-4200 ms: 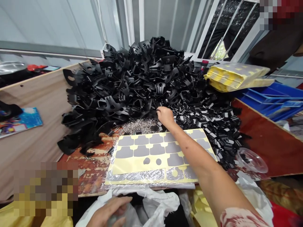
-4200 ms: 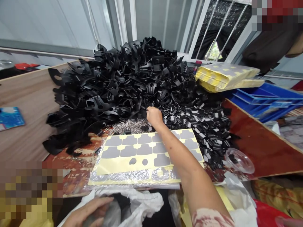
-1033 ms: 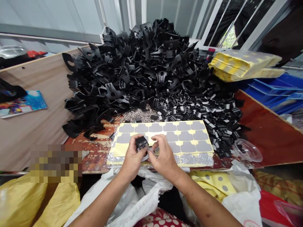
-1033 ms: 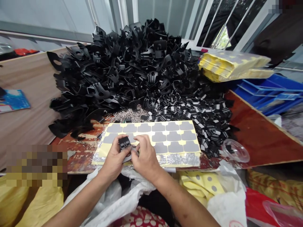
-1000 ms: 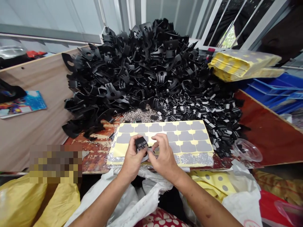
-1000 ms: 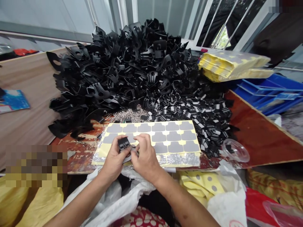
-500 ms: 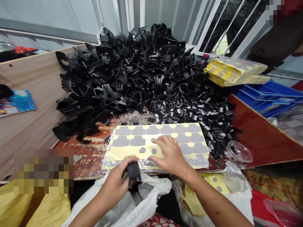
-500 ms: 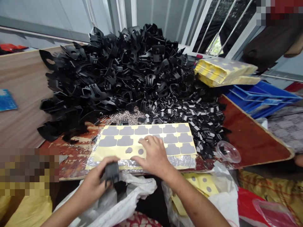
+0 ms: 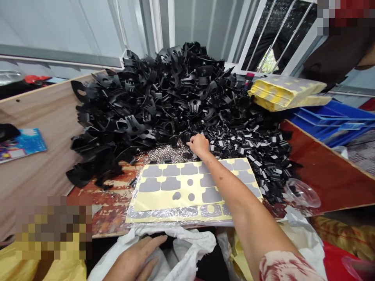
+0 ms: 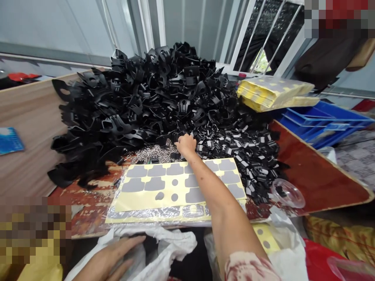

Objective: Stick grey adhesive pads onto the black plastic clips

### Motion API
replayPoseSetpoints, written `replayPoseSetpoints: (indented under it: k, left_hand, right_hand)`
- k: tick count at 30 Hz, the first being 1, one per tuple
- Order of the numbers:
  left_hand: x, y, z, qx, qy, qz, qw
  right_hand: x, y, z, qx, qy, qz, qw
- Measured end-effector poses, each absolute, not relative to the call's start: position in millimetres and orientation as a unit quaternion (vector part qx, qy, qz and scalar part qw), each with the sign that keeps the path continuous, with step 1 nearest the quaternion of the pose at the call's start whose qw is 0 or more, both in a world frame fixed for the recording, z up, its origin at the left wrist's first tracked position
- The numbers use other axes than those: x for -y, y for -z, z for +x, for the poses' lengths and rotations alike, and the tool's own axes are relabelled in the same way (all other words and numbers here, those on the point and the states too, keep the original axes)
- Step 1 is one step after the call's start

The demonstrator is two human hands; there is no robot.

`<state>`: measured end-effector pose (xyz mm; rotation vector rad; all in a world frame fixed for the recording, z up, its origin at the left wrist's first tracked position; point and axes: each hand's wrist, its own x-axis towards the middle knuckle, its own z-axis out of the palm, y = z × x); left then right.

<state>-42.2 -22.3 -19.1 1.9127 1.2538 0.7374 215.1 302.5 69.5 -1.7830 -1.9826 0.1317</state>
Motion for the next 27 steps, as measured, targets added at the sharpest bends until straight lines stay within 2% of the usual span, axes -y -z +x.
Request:
replayPoseSetpoints:
  k: [3,6,9,11,16,19,24,27]
  left_hand:
    - [7.9,-5.6,-32.6,-0.521,-0.368,0.607,0.474]
    - [-13.6,-36.4,-11.2,-0.534,-0.476,0.4,0.573]
    - [-34.7,-56.3,17.4,-0.481,-0.566,0.288,0.604]
    - [-46.5,-56.5,30.5,-0.465,-0.599,0.265,0.596]
    - [-79.6,-39.0,19.0,-0.497,-0.634,0.262,0.532]
    - [-101.6,-38.0,0.4,-0.493,-0.639,0.237,0.541]
    - [-121.4,-31.6,-10.3,-0.497,-0.59,0.174,0.612]
    - [-122.8,-22.8,-11.1,-0.493,-0.594,0.149,0.618]
  right_hand:
    - [-274.6,-77.5,210.8,0.743,-0.02,-0.623,0.244]
    - [-209.8,-75.0,202.7,0.808,0.037,-0.534,0.247]
    - [-132.6,-55.2,188.4,0.898,0.07,-0.359,0.247]
    - [-97.7,-39.9,183.5,0.907,0.019,-0.315,0.28]
    - [-96.5,-22.8,203.2,0.78,-0.28,-0.399,0.393]
    - [-114.7,-14.9,210.5,0.715,-0.307,-0.469,0.417]
    - [-118.6,2.1,197.0,0.735,-0.271,-0.476,0.4]
    - [-117.4,-0.9,198.4,0.689,-0.364,-0.48,0.402]
